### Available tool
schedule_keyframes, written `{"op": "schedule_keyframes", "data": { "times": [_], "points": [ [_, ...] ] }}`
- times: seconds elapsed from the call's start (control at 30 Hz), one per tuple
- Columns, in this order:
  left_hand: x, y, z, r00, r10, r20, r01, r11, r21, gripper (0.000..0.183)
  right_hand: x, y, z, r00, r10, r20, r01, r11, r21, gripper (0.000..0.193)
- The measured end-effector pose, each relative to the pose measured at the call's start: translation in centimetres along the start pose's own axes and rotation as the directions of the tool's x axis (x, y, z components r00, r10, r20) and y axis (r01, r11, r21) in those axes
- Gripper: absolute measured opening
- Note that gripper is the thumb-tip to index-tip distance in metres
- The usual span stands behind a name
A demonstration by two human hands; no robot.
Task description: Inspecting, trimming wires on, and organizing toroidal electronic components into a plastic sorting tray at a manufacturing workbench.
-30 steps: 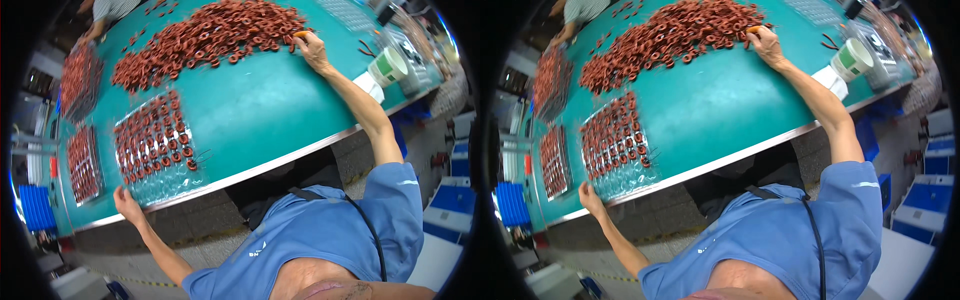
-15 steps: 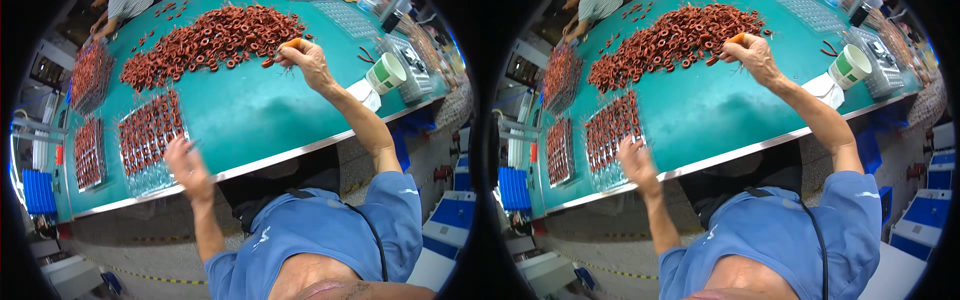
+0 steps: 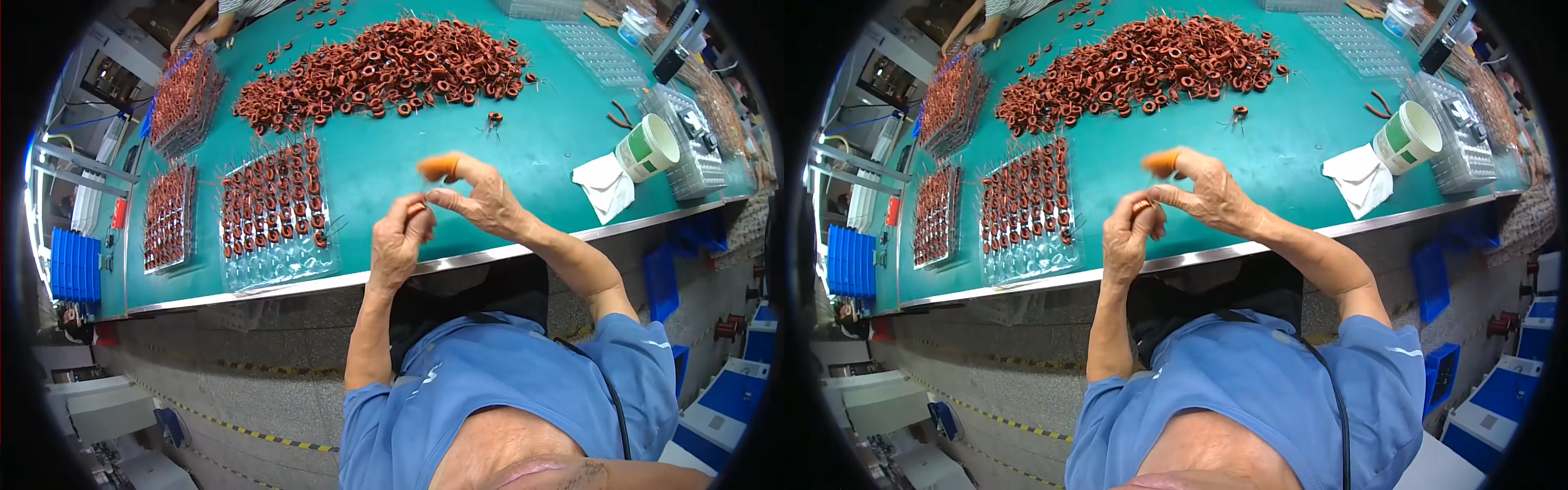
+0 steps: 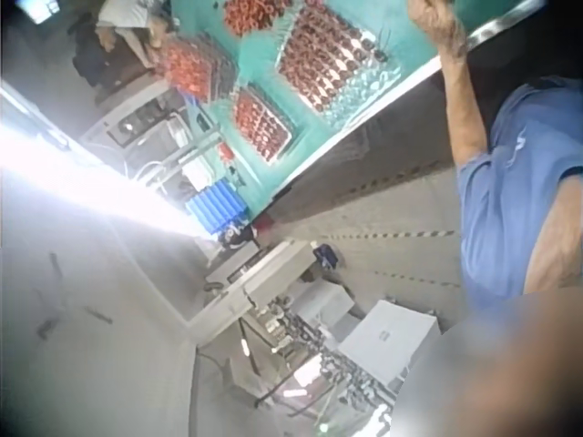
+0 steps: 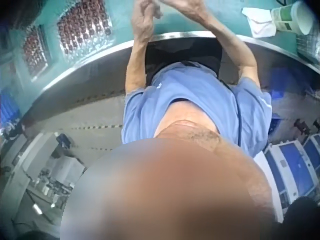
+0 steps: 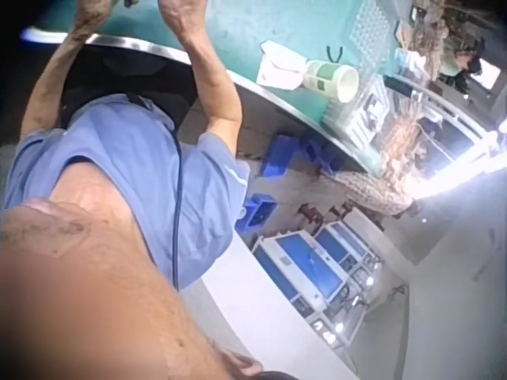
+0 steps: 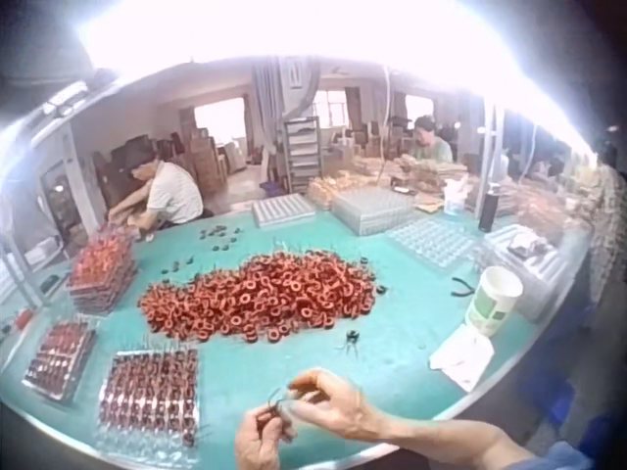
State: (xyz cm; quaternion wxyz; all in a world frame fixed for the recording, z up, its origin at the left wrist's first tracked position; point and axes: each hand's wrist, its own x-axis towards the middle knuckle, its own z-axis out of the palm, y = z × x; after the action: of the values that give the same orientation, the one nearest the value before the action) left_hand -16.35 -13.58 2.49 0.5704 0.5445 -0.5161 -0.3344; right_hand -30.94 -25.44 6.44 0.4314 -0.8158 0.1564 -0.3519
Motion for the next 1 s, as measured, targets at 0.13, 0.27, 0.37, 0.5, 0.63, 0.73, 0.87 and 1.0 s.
{"op": "schedule_keyframes", "data": {
  "times": [0.13, 0.27, 0.37, 0.5, 0.63, 0.73, 0.87, 1.0],
  "points": [
    [-0.7, 1.1, 0.7, 0.996, -0.065, 0.063, 0.084, 0.93, -0.358, 0.032, 0.0, -0.5, 0.1, 0.978, 0.196, 0.065, -0.202, 0.974, 0.098, 0.025],
    [-1.4, 1.1, 1.0, 0.997, -0.073, -0.008, 0.059, 0.861, -0.505, 0.039, 0.1, -0.2, 1.2, 0.971, 0.23, 0.062, -0.238, 0.923, 0.303, 0.022],
    [-1.8, 1.8, 0.6, 0.98, -0.145, -0.134, 0.064, 0.876, -0.478, 0.031, 0.6, 0.1, 1.9, 0.975, -0.224, -0.009, 0.219, 0.961, -0.168, 0.015],
    [-0.9, 0.7, 0.7, 0.938, -0.191, -0.289, 0.042, 0.891, -0.453, 0.027, -0.4, -1.3, 3.1, 0.723, -0.687, 0.075, 0.593, 0.56, -0.579, 0.022],
    [-1.3, 2.1, 1.3, 0.928, -0.152, -0.341, -0.066, 0.833, -0.549, 0.023, 0.2, -1.2, 3.1, 0.992, 0.059, -0.113, -0.045, 0.991, 0.128, 0.013],
    [-0.7, 1.5, 0.6, 0.899, -0.209, -0.386, -0.071, 0.798, -0.598, 0.025, 0.6, 0.6, 4.6, 0.956, 0.289, -0.05, -0.252, 0.897, 0.362, 0.021],
    [-1.0, 1.1, -1.8, 0.878, -0.195, -0.438, -0.042, 0.879, -0.476, 0.024, 1.2, 0.3, 6.4, 0.961, 0.267, -0.075, -0.217, 0.891, 0.398, 0.025],
    [-1.5, 1.1, -2.8, 0.932, -0.104, -0.348, -0.066, 0.894, -0.444, 0.029, 0.5, 0.9, 5.5, 0.946, 0.325, 0.023, -0.318, 0.909, 0.269, 0.031]
  ]
}}
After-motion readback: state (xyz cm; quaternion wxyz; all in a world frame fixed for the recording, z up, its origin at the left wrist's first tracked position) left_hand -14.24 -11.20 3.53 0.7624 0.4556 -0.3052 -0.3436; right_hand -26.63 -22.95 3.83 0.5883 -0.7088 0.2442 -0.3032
